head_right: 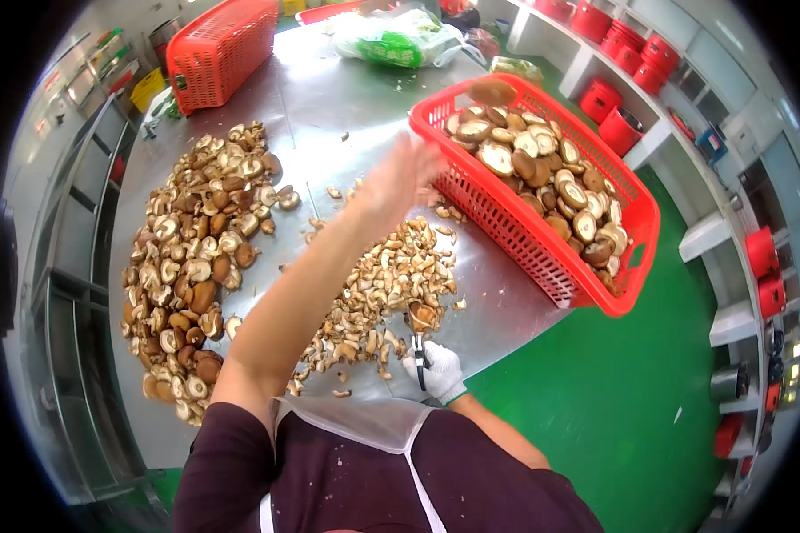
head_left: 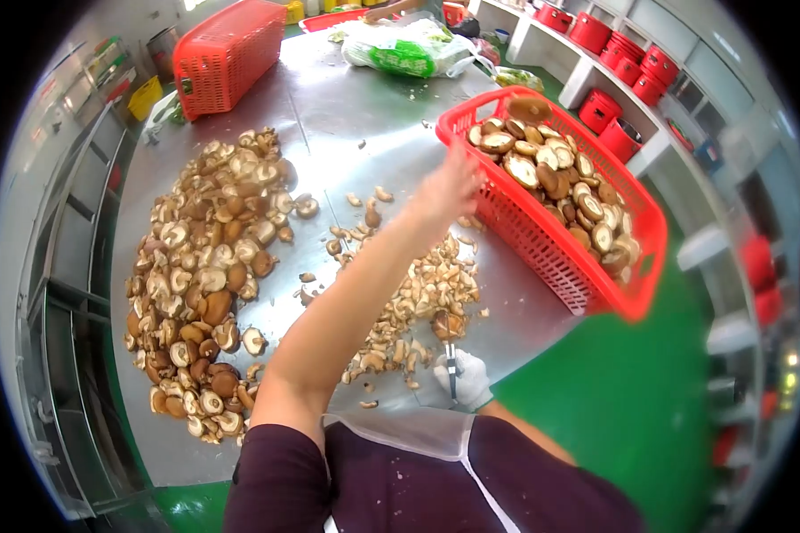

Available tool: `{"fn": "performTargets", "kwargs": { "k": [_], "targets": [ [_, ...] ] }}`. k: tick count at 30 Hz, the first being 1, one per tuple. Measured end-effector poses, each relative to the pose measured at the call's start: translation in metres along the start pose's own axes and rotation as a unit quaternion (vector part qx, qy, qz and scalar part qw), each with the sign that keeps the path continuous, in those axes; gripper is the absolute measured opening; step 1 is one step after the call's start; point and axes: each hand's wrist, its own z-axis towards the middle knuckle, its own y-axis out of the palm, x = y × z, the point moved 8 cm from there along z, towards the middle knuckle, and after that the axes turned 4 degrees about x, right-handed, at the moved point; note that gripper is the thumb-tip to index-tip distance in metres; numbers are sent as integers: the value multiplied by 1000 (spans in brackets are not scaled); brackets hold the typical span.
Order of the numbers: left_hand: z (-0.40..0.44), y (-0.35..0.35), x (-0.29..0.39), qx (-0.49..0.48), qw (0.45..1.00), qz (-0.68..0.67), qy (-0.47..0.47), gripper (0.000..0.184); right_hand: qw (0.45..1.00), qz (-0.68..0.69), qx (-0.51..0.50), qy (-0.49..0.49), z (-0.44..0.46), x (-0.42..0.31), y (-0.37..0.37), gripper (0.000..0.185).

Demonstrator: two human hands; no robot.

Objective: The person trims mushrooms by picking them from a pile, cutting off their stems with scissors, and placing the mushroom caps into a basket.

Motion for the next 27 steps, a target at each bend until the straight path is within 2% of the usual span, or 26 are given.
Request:
{"fn": "performTargets", "kwargs": {
  "k": [1, 2, 3, 4, 5, 7, 8, 9, 10, 11, 13, 14, 15, 16, 17, 20, 21, 24, 25, 27],
  "targets": [
    [-7, -14, -31, -18, 998, 58, -33, 79, 1000, 12, 17, 21, 0, -1, -2, 14],
    [-40, -21, -38, 22, 992, 114, -57, 65, 999, 15, 36, 17, 3, -3, -4, 14],
    [-44, -53, -85, -11, 975, 221, -29, 50, 999, 25, 42, 13, 3, -2, -4, 14],
    [-65, -72, -123, 10, 977, 214, -20, 44, 999, 40, 36, 11, 0, -1, -1, 14],
    [-94, -88, -147, 38, 978, 206, -12, 39, 985, 143, 9, 94, -2, 18, 5, 13],
    [-164, -125, -162, 75, 972, 219, -48, 36, 969, 206, -24, 133, -5, 16, 13, 11],
    [-186, -133, -165, 73, 969, 229, -60, 35, 981, 178, -4, 76, 1, 0, 6, 11],
    [-217, -146, -156, 145, 967, 179, -105, 30, 985, 171, -6, 32, 3, -1, 8, 12],
    [-238, -170, -145, 186, 946, 254, -79, 27, 987, 161, 3, -13, 1, 3, 6, 13],
    [-262, -191, -134, 222, 917, 326, -54, 25, 984, 175, 1, 30, -6, 30, 16, 12],
    [-312, -243, -103, 370, 816, 445, -12, 21, 983, 175, -26, 46, -5, 29, 17, 13],
    [-331, -274, -96, 410, 766, 495, 9, 21, 983, 173, -37, 53, -4, 26, 16, 13],
    [-343, -285, -73, 444, 734, 513, 0, 23, 984, 166, -45, 53, -2, 24, 17, 13],
    [-356, -307, -69, 479, 692, 535, -73, 23, 984, 166, -47, 48, 1, 21, 17, 14],
    [-361, -324, -65, 482, 675, 553, -74, 26, 984, 166, -48, 44, 4, 18, 17, 14],
    [-338, -326, -59, 429, 673, 600, -57, 30, 992, 119, -42, 28, 9, 13, 17, 15],
    [-328, -330, -69, 396, 682, 612, -59, 37, 995, 93, -37, 21, 10, 12, 15, 15],
    [-303, -331, -82, 345, 689, 628, -109, 43, 993, 112, -25, 11, 7, 11, 13, 15],
    [-294, -334, -89, 333, 712, 604, -132, 44, 995, 98, -20, 13, 6, 16, 14, 16],
    [-287, -328, -104, 368, 771, 503, -131, 43, 994, 106, -7, 14, 6, 13, 13, 16]
  ]
}}
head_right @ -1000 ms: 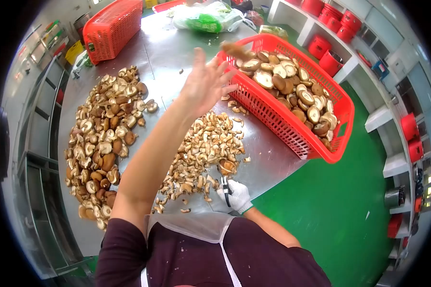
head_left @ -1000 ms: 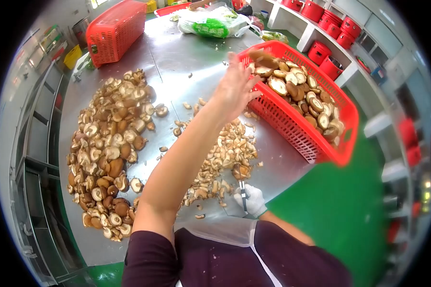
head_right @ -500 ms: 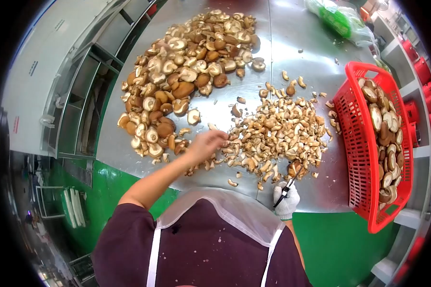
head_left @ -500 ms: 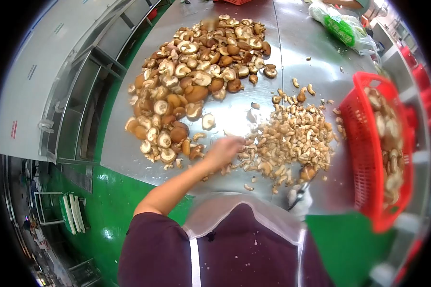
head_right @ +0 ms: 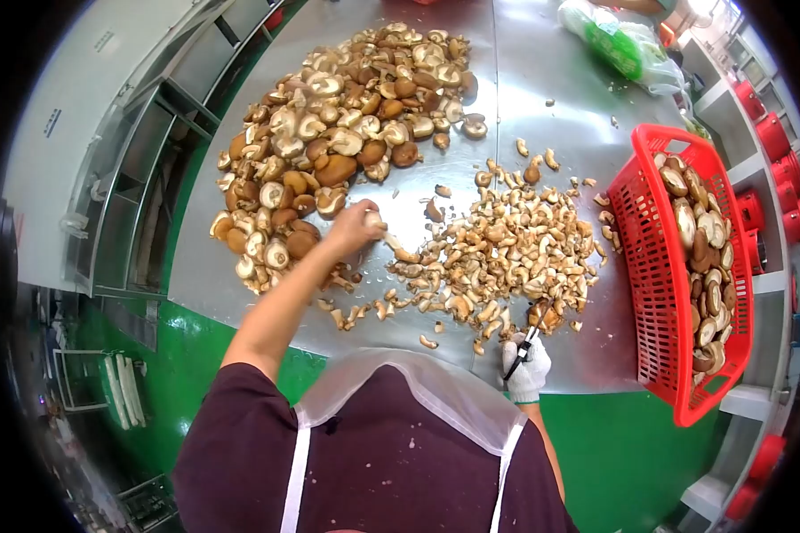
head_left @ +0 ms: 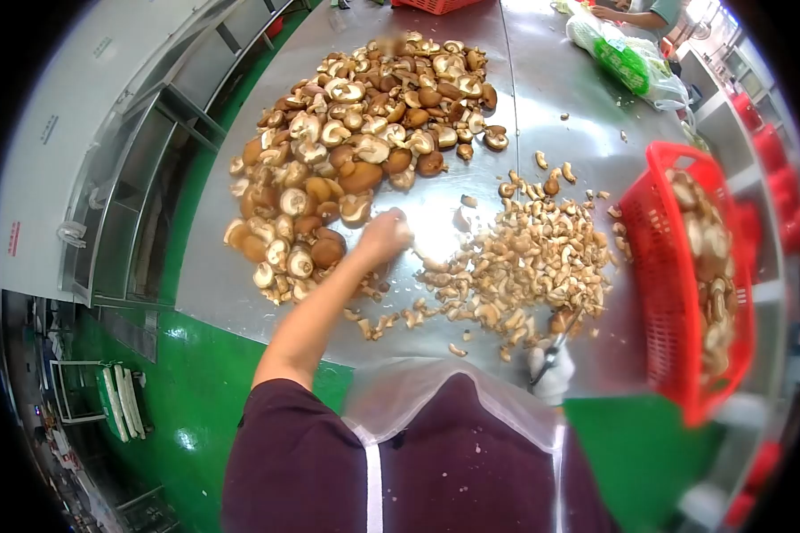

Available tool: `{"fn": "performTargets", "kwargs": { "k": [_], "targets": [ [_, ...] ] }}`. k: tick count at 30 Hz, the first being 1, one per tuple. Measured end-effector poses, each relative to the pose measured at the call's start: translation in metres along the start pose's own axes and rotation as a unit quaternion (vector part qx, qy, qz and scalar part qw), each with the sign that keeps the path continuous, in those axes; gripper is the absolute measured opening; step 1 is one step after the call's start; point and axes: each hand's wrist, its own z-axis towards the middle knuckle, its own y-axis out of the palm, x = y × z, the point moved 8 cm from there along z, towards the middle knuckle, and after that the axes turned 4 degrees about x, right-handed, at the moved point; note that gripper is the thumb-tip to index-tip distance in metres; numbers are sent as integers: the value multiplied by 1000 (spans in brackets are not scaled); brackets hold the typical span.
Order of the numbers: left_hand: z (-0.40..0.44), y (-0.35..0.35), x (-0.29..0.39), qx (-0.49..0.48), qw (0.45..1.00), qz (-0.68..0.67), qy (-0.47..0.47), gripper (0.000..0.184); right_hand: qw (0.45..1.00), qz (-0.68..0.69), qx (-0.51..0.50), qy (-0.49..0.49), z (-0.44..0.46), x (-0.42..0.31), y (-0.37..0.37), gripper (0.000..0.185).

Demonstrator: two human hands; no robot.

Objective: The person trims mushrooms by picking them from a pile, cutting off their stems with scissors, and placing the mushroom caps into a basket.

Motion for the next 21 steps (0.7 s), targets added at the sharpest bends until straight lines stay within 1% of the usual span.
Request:
{"fn": "performTargets", "kwargs": {
  "k": [1, 2, 3, 4, 5, 6, 7, 9, 10, 11, 13, 14, 17, 19, 21],
  "targets": [
    [-9, 5, 11, 26, 999, -11, -21, 43, 1000, 7, 3, 0, 0, -3, 2, 16],
    [-8, 40, -6, -16, 974, -207, -92, 46, 1000, -5, -10, 3, 0, -6, 5, 16],
    [-33, 41, 31, -52, 921, -360, -136, 42, 999, -25, -32, 1, 2, -19, 9, 16],
    [-48, 45, 54, -85, 904, -381, -173, 38, 998, -47, -51, 0, 6, -38, 14, 16],
    [-54, 59, 63, -72, 865, -465, -174, 34, 995, -71, -66, 2, 10, -55, 16, 16],
    [-61, 65, 70, -77, 855, -485, -167, 37, 984, -141, -105, -41, 13, -71, 22, 19],
    [-67, 73, 82, -90, 844, -505, -159, 40, 970, -201, -109, -76, 16, -74, 28, 21],
    [-77, 78, 104, -96, 808, -565, -137, 43, 947, -269, -163, -64, 23, -94, 35, 24],
    [-80, 77, 113, -96, 788, -595, -127, 44, 945, -279, -154, -70, 29, -112, 33, 25],
    [-85, 77, 119, -107, 787, -594, -130, 43, 943, -287, -147, -80, 35, -124, 33, 26],
    [-92, 74, 124, -116, 787, -591, -137, 40, 937, -308, -146, -76, 37, -121, 33, 26],
    [-93, 75, 124, -130, 796, -577, -125, 41, 936, -314, -144, -72, 37, -119, 34, 26],
    [-92, 78, 122, -114, 789, -596, -91, 43, 931, -327, -150, -63, 37, -116, 33, 26],
    [-94, 79, 126, -102, 808, -577, -58, 45, 930, -334, -144, -61, 36, -116, 34, 26],
    [-97, 83, 127, -99, 835, -540, -36, 46, 912, -351, -211, 23, 37, -109, 37, 30]
  ]
}}
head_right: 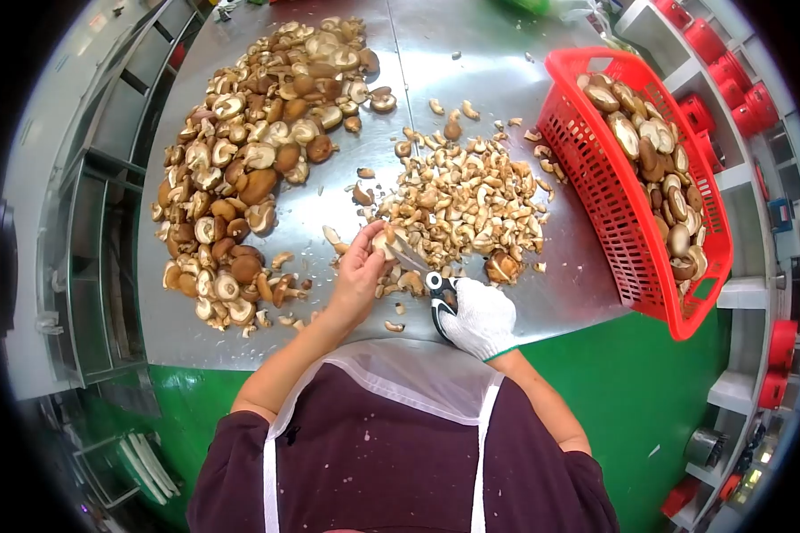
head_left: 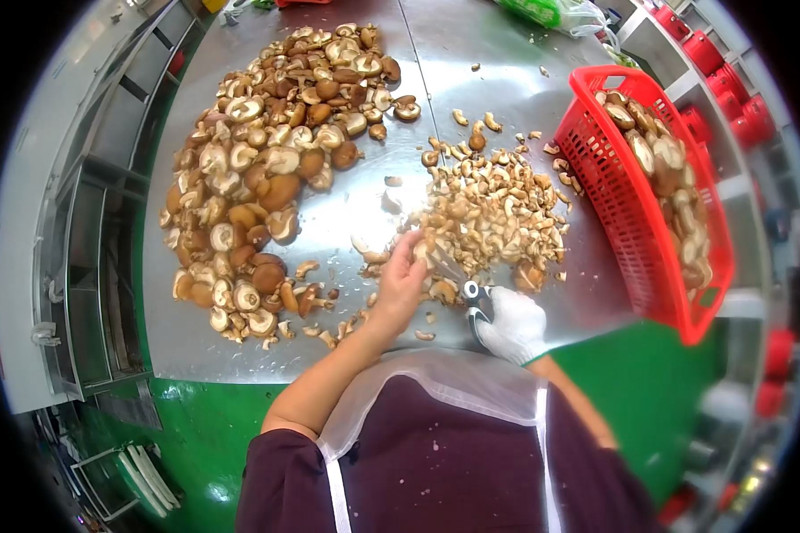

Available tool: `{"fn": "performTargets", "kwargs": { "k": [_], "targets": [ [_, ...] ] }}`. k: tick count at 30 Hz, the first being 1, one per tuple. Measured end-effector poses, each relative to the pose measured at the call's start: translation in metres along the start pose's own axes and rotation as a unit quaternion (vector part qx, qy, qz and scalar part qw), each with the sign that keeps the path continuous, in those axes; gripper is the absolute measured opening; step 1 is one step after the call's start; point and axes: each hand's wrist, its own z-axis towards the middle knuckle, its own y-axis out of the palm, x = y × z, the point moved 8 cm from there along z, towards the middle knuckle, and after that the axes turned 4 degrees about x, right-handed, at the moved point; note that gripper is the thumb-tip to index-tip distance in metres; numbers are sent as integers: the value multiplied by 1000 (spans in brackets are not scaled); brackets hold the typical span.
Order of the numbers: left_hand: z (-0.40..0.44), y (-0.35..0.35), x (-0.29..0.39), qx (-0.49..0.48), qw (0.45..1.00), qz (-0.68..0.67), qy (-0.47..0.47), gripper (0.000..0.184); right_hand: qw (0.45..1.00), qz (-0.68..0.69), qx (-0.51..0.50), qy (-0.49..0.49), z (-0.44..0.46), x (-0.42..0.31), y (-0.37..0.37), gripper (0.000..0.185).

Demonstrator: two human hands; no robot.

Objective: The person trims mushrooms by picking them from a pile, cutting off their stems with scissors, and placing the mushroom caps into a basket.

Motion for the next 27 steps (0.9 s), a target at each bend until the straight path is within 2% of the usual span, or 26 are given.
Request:
{"fn": "performTargets", "kwargs": {
  "k": [1, 6, 12, 15, 18, 21, 27],
  "targets": [
    [0, 0, -5, -1, 999, 33, 3, 47, 999, -3, -46, 29, 0, 1, 4, 33],
    [-6, 9, 6, 20, 983, 158, 92, 55, 998, -22, -43, 31, 1, 0, 10, 35],
    [-8, 11, 8, 51, 979, 149, 133, 58, 999, -40, 16, -7, 2, -3, 13, 34],
    [-4, 7, 6, 50, 984, 119, 125, 61, 999, -6, 32, -17, 4, -4, 10, 32],
    [-4, 7, 6, 53, 991, 97, 75, 63, 1000, 14, 23, -12, 6, 6, 27, 33],
    [-1, 7, 4, 57, 993, 50, 96, 62, 993, 80, 65, -58, 4, 11, 38, 28],
    [6, 1, -10, 61, 996, -57, -34, 54, 990, 118, 59, -51, -7, 26, 40, 36]
  ]
}}
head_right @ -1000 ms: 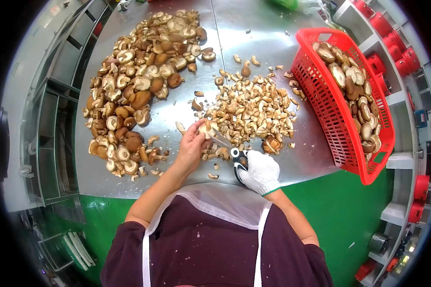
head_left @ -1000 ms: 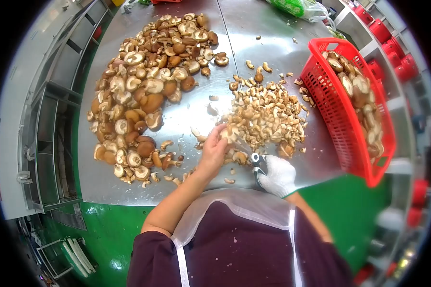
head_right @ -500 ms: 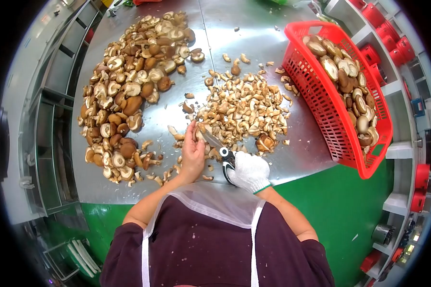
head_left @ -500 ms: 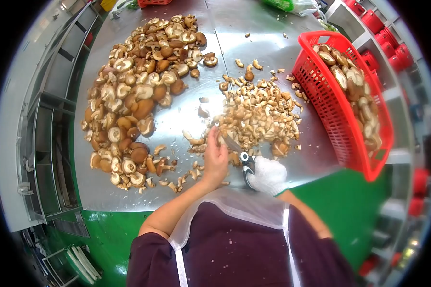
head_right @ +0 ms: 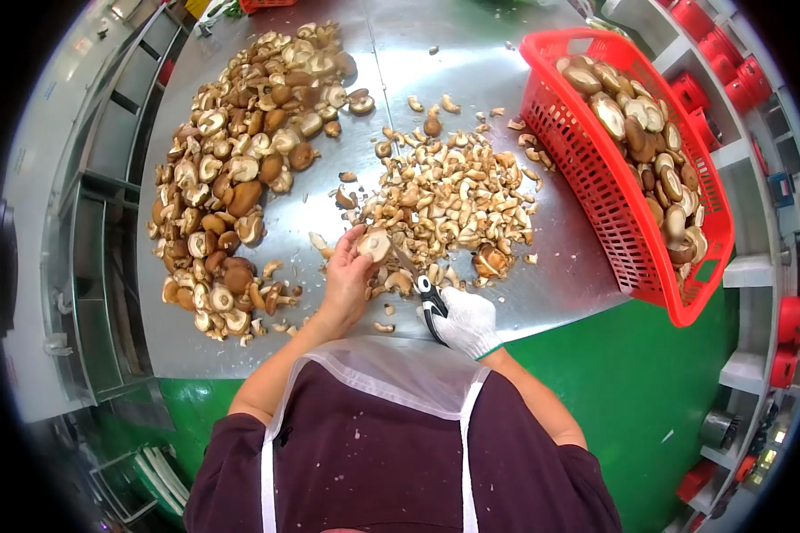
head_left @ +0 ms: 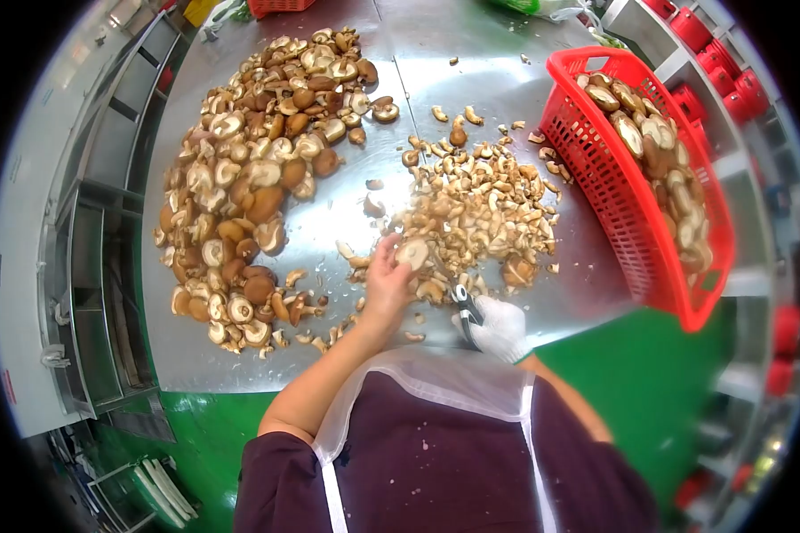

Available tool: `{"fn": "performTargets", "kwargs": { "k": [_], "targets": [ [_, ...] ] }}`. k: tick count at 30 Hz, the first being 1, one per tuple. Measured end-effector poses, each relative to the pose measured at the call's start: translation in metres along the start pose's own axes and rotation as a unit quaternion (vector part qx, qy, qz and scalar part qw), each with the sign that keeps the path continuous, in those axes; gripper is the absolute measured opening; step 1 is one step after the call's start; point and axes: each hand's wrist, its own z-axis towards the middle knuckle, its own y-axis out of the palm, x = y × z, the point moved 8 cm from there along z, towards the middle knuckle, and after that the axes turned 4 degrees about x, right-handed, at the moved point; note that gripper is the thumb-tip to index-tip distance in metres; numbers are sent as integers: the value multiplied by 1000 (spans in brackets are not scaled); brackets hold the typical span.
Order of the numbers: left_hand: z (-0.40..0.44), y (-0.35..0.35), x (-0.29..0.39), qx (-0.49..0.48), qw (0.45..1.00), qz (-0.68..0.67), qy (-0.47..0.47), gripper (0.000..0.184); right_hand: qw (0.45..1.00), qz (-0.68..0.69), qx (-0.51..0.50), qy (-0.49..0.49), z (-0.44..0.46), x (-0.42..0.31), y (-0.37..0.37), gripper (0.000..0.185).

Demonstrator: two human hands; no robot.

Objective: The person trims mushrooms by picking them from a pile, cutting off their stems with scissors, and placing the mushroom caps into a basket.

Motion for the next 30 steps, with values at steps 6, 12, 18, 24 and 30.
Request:
{"fn": "performTargets", "kwargs": {
  "k": [6, 12, 18, 24, 30],
  "targets": [
    [16, 1, -4, 42, 987, -16, -152, 38, 986, 137, 90, 26, -22, 31, -21, 22],
    [48, 186, 87, -252, 961, 114, 21, 43, 953, 243, 160, 87, -34, 74, -4, 18],
    [64, 280, 124, -307, 938, 132, 94, 41, 967, 159, 197, 28, -33, 60, -18, 13],
    [50, 120, 25, -228, 847, 401, 264, 52, 927, 318, 170, 100, -36, 84, 4, 4],
    [-14, -93, 95, 27, 724, 617, 307, 29, 910, 395, 106, 61, -29, 74, 8, 7]
  ]
}}
